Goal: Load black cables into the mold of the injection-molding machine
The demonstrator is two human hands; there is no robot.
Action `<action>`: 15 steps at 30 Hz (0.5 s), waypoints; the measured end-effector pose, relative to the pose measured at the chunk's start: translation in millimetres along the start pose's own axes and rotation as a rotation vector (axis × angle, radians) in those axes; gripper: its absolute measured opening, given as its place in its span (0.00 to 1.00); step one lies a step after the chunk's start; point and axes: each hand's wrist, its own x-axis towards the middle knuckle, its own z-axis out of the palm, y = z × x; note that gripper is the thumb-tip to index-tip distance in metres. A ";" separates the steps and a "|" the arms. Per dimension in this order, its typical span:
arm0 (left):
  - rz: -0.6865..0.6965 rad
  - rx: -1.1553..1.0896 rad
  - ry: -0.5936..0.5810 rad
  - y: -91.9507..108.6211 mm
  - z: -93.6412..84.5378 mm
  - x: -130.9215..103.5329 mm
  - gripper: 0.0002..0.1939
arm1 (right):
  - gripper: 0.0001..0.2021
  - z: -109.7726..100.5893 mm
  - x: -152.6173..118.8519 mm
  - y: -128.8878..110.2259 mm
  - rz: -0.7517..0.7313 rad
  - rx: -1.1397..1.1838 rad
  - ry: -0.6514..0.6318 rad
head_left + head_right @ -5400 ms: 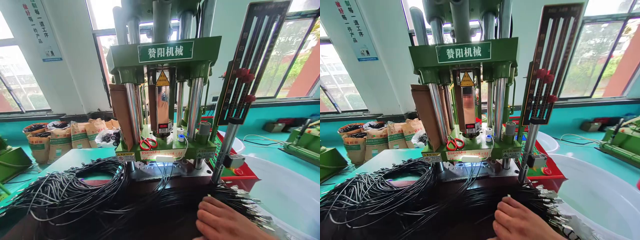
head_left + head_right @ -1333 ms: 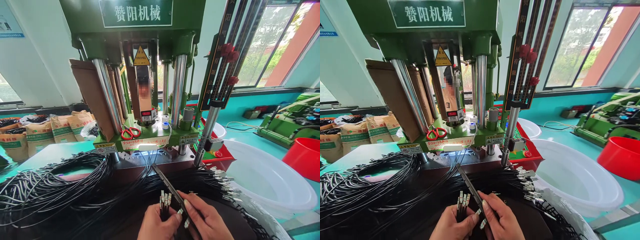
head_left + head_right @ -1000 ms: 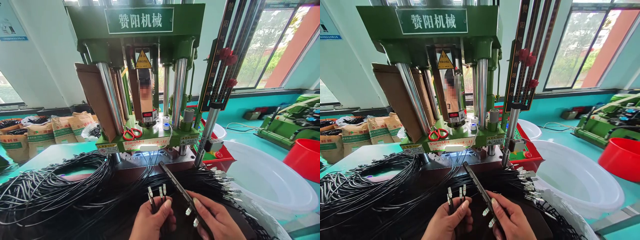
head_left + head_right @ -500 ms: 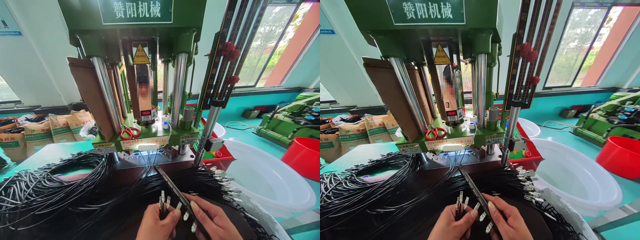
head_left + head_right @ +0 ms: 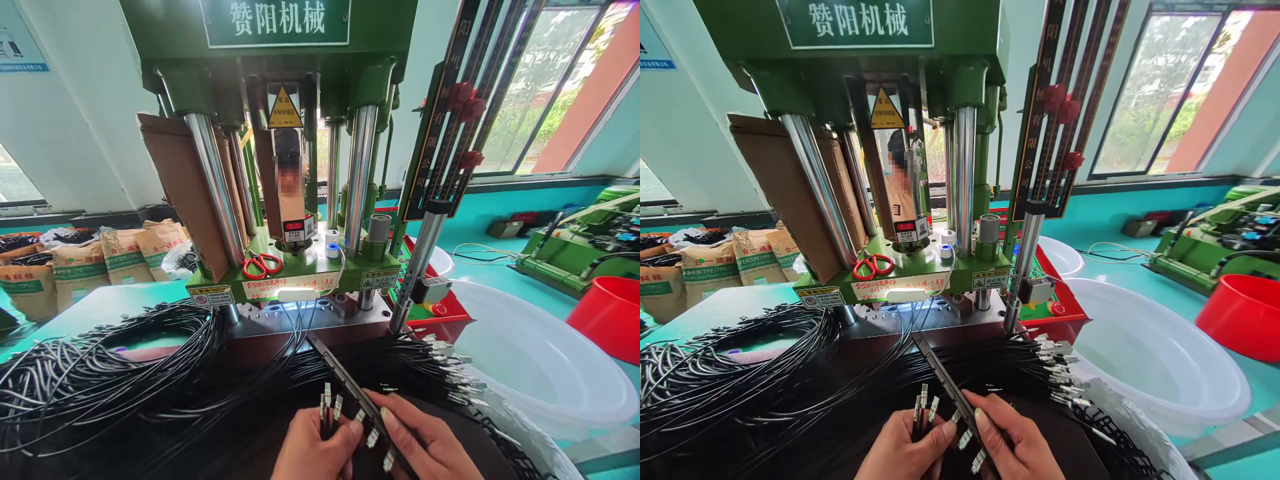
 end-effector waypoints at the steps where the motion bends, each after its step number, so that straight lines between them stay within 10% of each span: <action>1: -0.005 -0.001 -0.002 0.9 -0.1 -0.4 0.29 | 0.20 -0.3 0.0 0.5 -0.020 -0.016 -0.006; 15: 0.062 -0.158 0.165 9.3 -5.4 -8.8 0.27 | 0.23 -0.4 -2.6 1.6 0.087 0.057 -0.038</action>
